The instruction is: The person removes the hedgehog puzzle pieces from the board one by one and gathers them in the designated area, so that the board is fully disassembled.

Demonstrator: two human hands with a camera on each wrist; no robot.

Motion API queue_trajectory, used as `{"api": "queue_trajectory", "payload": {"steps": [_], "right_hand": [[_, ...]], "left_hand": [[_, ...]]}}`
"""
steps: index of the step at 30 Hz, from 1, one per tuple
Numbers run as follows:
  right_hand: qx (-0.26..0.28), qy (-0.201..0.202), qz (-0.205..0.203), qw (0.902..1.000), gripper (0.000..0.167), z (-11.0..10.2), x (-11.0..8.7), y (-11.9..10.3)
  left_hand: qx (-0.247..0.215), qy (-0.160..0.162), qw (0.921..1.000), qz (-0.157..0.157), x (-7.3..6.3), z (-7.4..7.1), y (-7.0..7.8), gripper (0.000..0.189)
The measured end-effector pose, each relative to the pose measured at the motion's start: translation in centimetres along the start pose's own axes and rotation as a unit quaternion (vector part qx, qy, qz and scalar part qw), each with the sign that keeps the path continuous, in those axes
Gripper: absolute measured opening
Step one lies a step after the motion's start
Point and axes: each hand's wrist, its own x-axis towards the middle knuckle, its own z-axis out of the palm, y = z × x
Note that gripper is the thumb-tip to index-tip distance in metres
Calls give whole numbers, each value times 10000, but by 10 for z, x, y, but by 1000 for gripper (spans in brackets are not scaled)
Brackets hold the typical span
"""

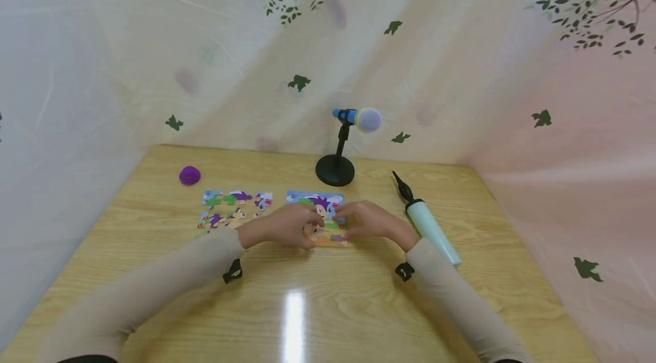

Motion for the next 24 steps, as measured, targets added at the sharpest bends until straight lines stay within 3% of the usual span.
{"api": "queue_trajectory", "payload": {"steps": [10, 24], "right_hand": [[-32, 49, -75, 10000, 34, 3, 0, 8], [-225, 58, -179, 9996, 36, 3, 1, 10]], "left_hand": [[-4, -145, 9992, -379, 18, 10, 8, 45], [-318, -32, 9990, -298, 28, 16, 3, 43]]}}
